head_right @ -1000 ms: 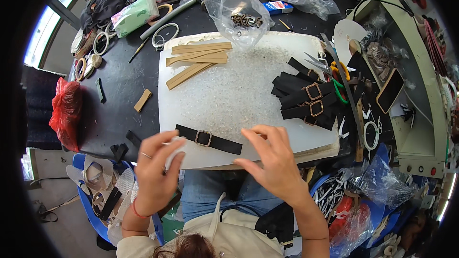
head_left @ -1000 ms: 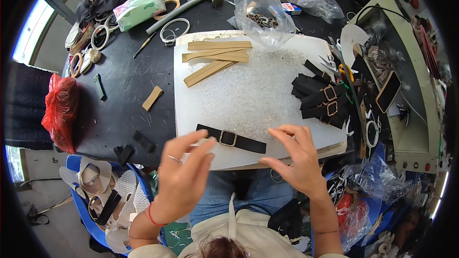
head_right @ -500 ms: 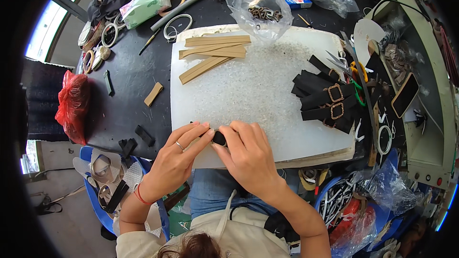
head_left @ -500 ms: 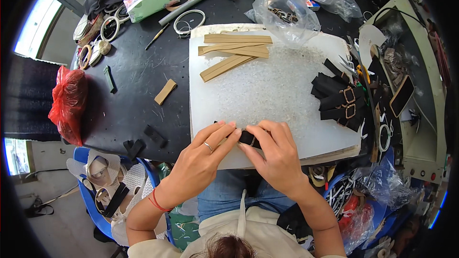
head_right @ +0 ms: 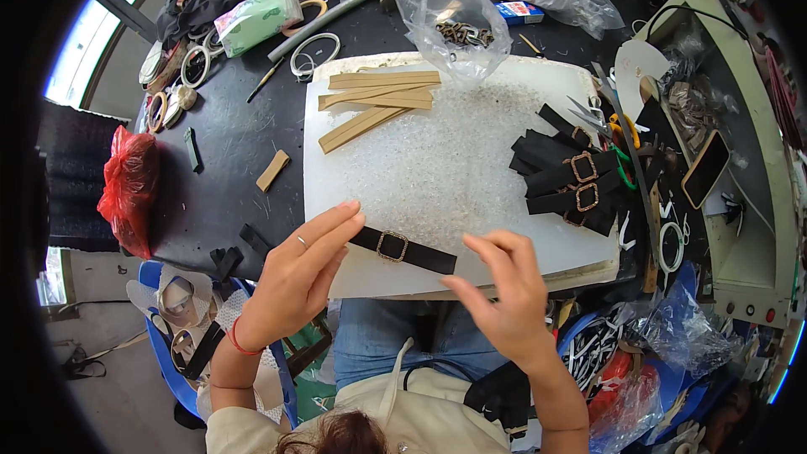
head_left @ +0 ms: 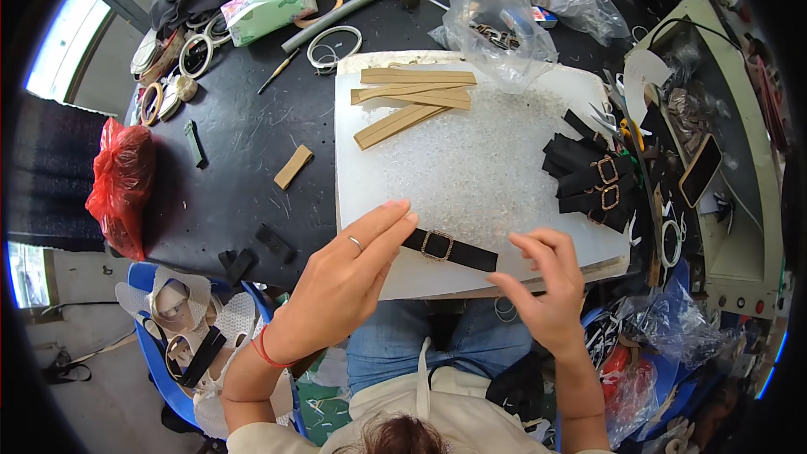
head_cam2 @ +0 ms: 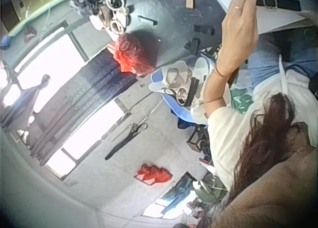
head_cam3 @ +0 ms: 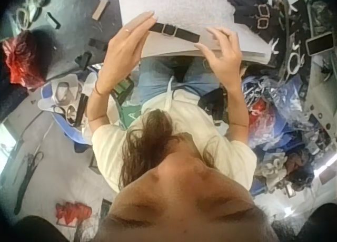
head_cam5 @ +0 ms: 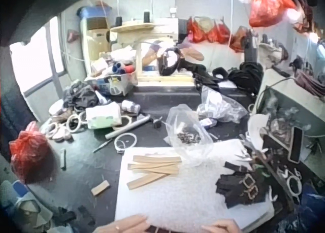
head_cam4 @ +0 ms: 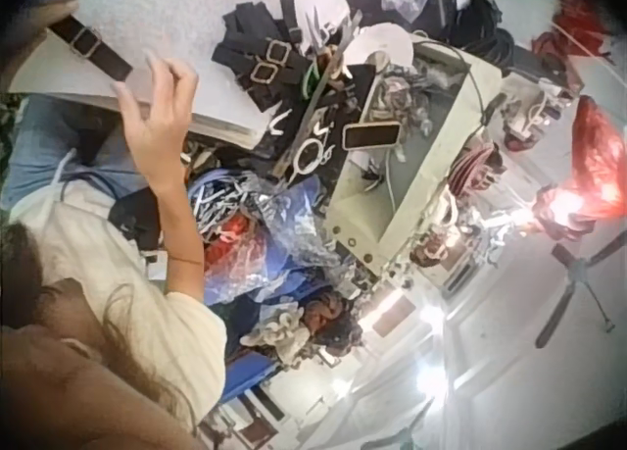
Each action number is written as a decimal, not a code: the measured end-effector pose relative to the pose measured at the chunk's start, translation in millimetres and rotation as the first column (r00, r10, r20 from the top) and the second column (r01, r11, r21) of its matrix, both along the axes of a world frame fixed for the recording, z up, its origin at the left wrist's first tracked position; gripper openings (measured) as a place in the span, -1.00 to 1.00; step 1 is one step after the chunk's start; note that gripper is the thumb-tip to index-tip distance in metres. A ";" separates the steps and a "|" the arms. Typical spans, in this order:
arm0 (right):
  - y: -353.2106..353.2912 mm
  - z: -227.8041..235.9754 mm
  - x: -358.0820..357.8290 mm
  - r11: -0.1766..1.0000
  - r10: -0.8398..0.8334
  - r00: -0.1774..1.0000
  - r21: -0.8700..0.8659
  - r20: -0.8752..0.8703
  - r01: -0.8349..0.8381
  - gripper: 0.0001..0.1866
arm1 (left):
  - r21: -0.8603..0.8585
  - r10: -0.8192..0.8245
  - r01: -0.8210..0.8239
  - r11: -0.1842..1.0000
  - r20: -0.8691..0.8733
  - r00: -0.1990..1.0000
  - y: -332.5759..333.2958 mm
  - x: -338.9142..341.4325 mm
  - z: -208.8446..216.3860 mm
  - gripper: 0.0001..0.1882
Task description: The person assembles black fabric straps by inserting them through metal buckles. They repeatedly pick up a strap and a buckle, thread the strap through the buckle, and place the finished unit on a white foam board. The person also uses a white marker to draw lines on the straps.
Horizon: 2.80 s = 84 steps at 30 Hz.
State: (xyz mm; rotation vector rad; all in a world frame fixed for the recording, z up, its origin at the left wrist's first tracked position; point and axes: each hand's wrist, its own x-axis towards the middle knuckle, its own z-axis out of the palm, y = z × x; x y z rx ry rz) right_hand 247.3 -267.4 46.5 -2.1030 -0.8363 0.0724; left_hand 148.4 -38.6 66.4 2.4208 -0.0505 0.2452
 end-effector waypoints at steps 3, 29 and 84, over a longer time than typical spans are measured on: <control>-29.2 -3.1 -8.3 0.997 -0.067 0.997 -0.031 0.029 0.068 -0.58 | 0.217 -0.090 0.063 0.974 0.116 0.989 -6.9 11.9 -9.7 -0.53; -68.6 39.1 144.6 0.822 0.132 0.990 -0.564 0.047 -0.082 0.03 | 0.503 -0.060 -0.033 0.864 0.168 0.984 33.5 113.5 -0.4 -0.45; -56.1 -13.1 97.0 0.913 0.261 0.816 -0.406 0.515 -0.036 -0.51 | 0.368 0.183 -0.349 0.862 0.416 0.891 36.6 -25.9 29.0 -0.52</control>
